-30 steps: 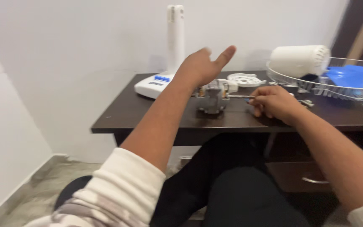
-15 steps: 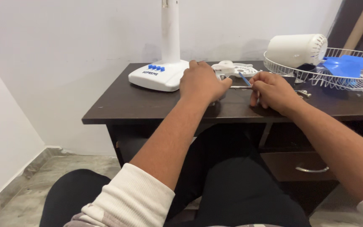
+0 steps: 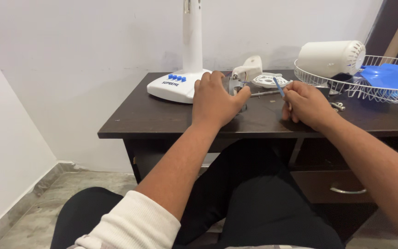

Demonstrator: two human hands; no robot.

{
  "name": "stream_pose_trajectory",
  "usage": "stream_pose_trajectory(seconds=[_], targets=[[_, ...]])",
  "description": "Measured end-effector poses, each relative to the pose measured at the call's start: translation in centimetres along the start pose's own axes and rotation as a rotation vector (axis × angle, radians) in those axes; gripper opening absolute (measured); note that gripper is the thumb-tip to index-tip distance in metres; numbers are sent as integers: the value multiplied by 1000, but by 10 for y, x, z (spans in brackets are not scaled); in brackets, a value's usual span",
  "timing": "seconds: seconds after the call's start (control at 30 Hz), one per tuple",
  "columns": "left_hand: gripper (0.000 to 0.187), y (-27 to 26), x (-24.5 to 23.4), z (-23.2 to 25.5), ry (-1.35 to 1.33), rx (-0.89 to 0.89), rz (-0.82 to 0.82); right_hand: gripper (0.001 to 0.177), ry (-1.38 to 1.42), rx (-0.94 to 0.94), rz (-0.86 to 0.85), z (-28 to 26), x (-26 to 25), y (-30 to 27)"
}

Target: The person sits at a table and uses a small screwdriver to tighten screws on the motor housing of a disassembled electric fan. They rotate the motor to access different screw points and continue securing the housing components.

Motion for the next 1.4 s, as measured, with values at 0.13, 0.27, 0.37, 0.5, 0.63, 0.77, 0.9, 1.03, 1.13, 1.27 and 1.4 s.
stream_pose_trajectory(seconds=[0.13, 0.27, 0.37, 0.5, 0.63, 0.77, 0.9, 1.03, 1.13, 1.27, 1.4], targets=[[71, -7, -1, -9, -110, 87, 96, 22, -59, 19, 23, -1, 0, 0], [74, -5, -2, -21, -169, 101, 37, 23, -41, 8, 21, -1, 0, -1], [76, -7, -7, -30, -195, 100, -33, 24, -30, -1, 16, -3, 1, -1], [73, -11, -11, -32, -240, 119, -75, 24, -67, -7, 16, -5, 2, -3], [69, -19, -14, -29, -269, 191, -60, 26, -90, 8, 32, 0, 1, -4], [63, -25, -19, -27, -296, 228, -72, 24, -92, -12, 54, -2, 1, -4], [62, -27, -23, -24, -272, 252, -55, 13, 469, 37, 149, -10, -5, -17], [62, -31, -27, -26, -279, 271, -48, 12, 908, 160, 277, -35, -1, -57], [64, -32, -27, -23, -275, 280, -60, 12, 856, 84, 59, -73, 7, -83], [72, -36, -28, -21, -253, 302, -46, 22, 602, 27, -161, -123, 15, -96], [98, -39, -25, -17, -219, 355, -51, 21, 473, 156, -140, -142, 24, -89]])
Point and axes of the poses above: each hand's wrist, its own y-axis towards the middle knuckle, its own x-axis out of the palm, z = x × y, the point moved 3 cm from there along y, towards the middle knuckle, and after that the axes turned 9 degrees about -z, right-handed, at the moved point
